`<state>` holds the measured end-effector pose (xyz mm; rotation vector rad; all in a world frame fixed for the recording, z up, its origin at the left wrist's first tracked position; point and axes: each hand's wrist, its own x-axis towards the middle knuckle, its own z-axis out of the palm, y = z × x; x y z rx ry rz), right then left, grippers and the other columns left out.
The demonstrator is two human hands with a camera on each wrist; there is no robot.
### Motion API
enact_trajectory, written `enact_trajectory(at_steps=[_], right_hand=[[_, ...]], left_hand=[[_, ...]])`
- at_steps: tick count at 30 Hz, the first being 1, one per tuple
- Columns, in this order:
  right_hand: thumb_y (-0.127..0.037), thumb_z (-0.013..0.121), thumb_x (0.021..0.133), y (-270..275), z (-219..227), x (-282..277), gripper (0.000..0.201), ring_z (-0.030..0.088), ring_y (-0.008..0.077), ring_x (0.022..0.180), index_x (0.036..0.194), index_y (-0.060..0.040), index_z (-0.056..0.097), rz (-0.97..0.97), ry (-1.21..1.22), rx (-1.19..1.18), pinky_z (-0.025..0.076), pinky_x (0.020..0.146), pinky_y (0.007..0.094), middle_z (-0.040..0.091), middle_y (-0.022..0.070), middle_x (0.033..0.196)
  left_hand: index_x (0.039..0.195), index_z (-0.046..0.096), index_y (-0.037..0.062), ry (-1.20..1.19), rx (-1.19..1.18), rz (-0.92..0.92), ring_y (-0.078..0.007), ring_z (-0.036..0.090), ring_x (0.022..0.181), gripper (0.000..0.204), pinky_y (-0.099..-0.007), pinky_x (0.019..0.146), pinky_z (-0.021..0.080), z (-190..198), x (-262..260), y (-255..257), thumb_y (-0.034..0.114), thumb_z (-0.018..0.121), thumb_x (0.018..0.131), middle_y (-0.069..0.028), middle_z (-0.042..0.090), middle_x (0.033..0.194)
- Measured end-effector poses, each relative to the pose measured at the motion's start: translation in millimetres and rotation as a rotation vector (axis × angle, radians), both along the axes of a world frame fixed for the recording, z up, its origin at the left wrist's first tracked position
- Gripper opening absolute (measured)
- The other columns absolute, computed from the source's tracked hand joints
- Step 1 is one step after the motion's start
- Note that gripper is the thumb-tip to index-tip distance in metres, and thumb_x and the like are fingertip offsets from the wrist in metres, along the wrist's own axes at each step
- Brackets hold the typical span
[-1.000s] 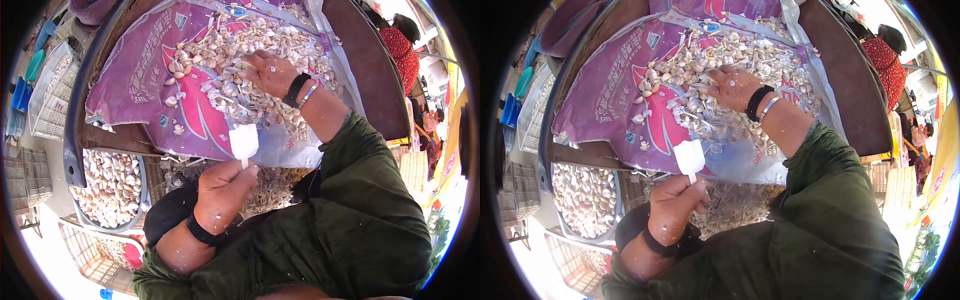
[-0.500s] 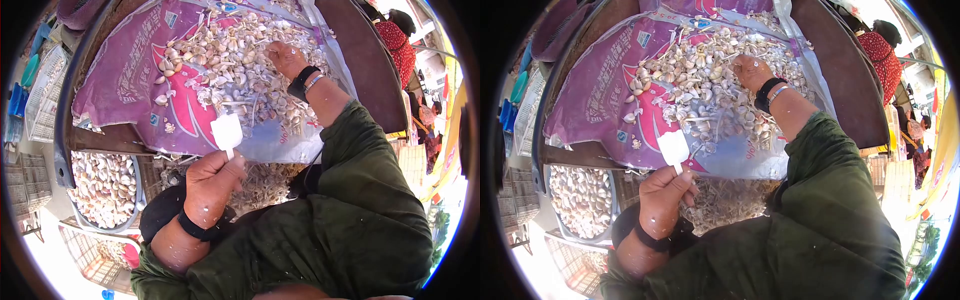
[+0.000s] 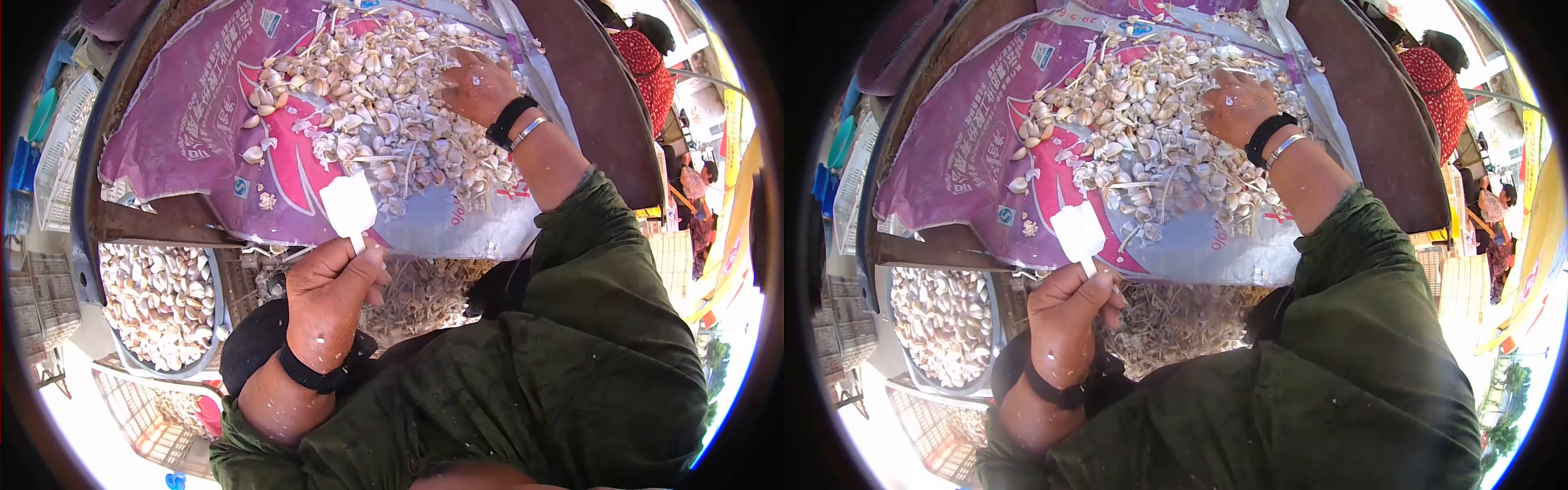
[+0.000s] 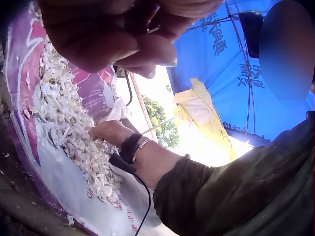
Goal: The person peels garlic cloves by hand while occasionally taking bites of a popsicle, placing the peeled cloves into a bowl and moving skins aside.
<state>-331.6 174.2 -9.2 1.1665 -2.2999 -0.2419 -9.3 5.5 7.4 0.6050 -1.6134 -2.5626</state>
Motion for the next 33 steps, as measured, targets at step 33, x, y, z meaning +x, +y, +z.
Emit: enact_trajectory(at_steps=[33], right_hand=[[-0.007, 0.057, 0.083, -147, -39, -172, 0.030, 0.063, 0.0313, 0.107, 0.111, -0.0015, 0.064, -0.009, -0.277, 0.684, 0.051, 0.088, 0.0421, 0.065, 0.0173, 0.113]], left_hand=[[0.092, 0.067, -0.0008, -0.201, 0.192, -0.181, -0.0067, 0.055, 0.064, 0.012, -0.0223, 0.058, 0.044, 2, -4, -23, 0.010, 0.062, 0.092, -0.0016, 0.063, 0.077]])
